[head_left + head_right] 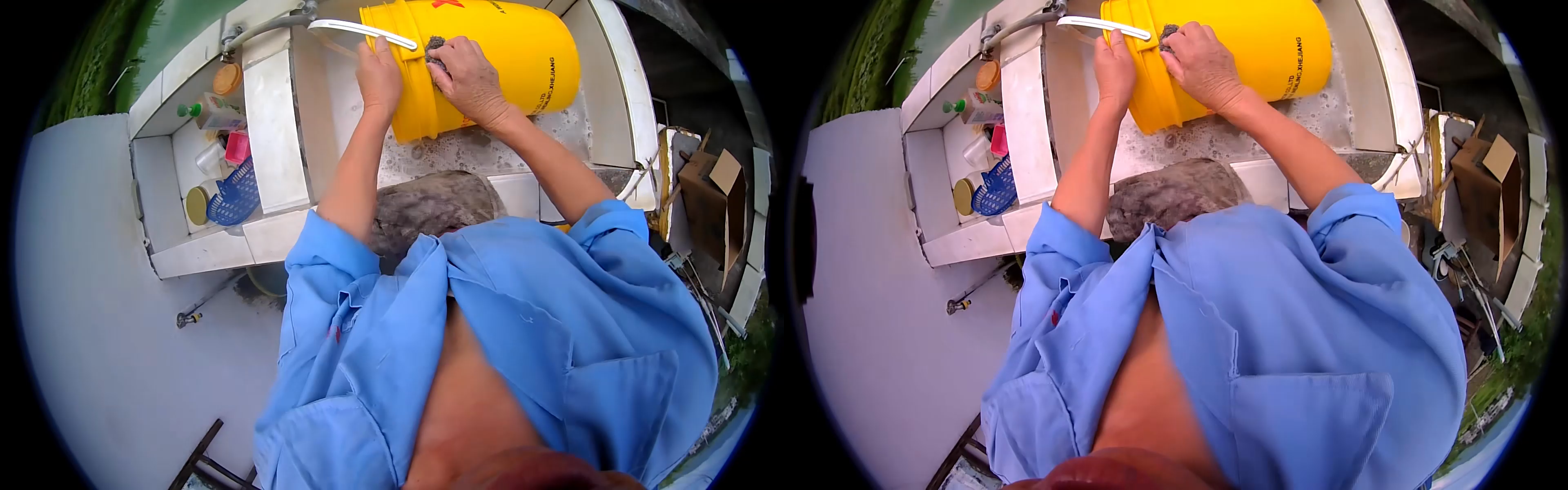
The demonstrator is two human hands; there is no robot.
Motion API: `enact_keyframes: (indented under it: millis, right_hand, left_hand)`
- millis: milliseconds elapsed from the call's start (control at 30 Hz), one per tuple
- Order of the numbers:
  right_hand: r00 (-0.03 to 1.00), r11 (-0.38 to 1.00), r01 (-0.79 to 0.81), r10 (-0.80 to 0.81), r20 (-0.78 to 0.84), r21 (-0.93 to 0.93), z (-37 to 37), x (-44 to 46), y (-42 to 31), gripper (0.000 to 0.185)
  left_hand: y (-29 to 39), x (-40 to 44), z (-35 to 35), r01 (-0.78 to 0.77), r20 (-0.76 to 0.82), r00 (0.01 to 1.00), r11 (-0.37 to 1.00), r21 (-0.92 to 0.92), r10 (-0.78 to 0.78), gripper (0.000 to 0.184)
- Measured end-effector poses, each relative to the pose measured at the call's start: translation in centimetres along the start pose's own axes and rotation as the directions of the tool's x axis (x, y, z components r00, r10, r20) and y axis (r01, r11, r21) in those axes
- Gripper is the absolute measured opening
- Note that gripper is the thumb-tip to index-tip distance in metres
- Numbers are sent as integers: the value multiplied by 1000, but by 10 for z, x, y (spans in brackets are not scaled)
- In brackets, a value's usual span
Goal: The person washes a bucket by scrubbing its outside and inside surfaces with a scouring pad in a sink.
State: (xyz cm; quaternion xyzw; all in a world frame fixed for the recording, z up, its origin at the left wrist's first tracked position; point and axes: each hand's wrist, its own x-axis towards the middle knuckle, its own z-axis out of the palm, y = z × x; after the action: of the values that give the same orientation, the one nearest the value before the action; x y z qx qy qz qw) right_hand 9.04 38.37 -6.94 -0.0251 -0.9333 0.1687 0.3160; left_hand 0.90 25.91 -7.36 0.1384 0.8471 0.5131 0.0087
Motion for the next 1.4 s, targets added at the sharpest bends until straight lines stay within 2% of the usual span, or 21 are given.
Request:
enact_keyframes:
  millis: [100,167,233,300,333,433,500,567,600,700,767,833,900,967,1033,1167,1233,1267,1300,1367,1400]
  right_hand:
    - [997,991,9,-19,78,132,-19,-29,-10,13]
    - [999,974,46,-40,-29,220,-31,-11,-22,11]
    - [999,973,39,-36,-18,227,-19,-7,-18,18]
    - [992,993,107,-110,62,49,-2,14,-20,18]
    - [992,993,106,-108,58,48,-5,16,-21,18]
    - [971,993,112,-100,215,-44,-12,15,-25,18]
    - [921,976,217,-217,324,35,-16,5,-14,16]
    - [859,930,289,-356,369,226,-19,-56,4,16]
    - [859,930,289,-356,367,227,-22,-67,6,16]
    - [940,959,189,-239,245,209,-26,-62,20,17]
    - [991,972,121,-130,32,200,-24,-36,22,19]
    - [987,977,161,-157,-40,142,-15,-16,22,20]
    - [995,994,96,-98,23,51,6,22,21,13]
    - [991,995,44,-32,131,-86,36,61,39,13]
    - [916,918,-352,298,269,181,28,88,35,28]
    - [950,969,-220,187,249,111,78,102,63,29]
    - [798,757,-603,565,211,251,70,101,45,26]
    - [952,963,-270,263,157,21,53,78,38,19]
    - [980,970,119,-80,184,-212,21,51,23,13]
    - [997,997,31,-36,-65,-77,18,5,9,14]
    - [992,997,73,-77,-102,-40,16,-13,7,13]
  left_hand:
    - [0,15,4,-30,15,999,998,-51,31,37]
    - [3,15,3,-25,7,1000,998,-54,25,38]
    - [6,16,3,-18,7,1000,998,-61,19,39]
    - [9,18,4,73,31,997,994,-79,-71,40]
    - [10,20,4,70,32,997,995,-78,-67,40]
    - [5,20,5,55,13,998,998,31,-55,40]
    - [6,27,7,75,26,997,997,-31,-74,40]
    - [10,28,9,71,29,997,996,-45,-70,40]
    - [10,24,6,88,23,996,995,-47,-87,41]
    - [5,19,6,51,12,999,999,0,-51,40]
    - [7,9,11,33,42,999,999,-6,-33,37]
    - [2,-2,7,-16,-27,1000,1000,-15,15,33]
    - [-6,-25,17,-66,-76,995,997,33,68,29]
    - [-6,-32,15,-116,-104,988,993,-16,114,28]
    - [-4,-35,14,-98,-90,991,995,-5,97,28]
    - [1,-33,15,-33,-94,995,999,12,34,28]
    - [1,-31,13,-20,-89,996,1000,7,21,29]
    - [-1,-27,13,-48,-94,994,999,23,50,30]
    - [-3,-23,13,-76,-99,992,996,39,79,30]
    - [-4,-11,14,-60,-98,993,996,59,66,31]
    - [-2,-5,16,-58,-96,993,995,75,65,31]
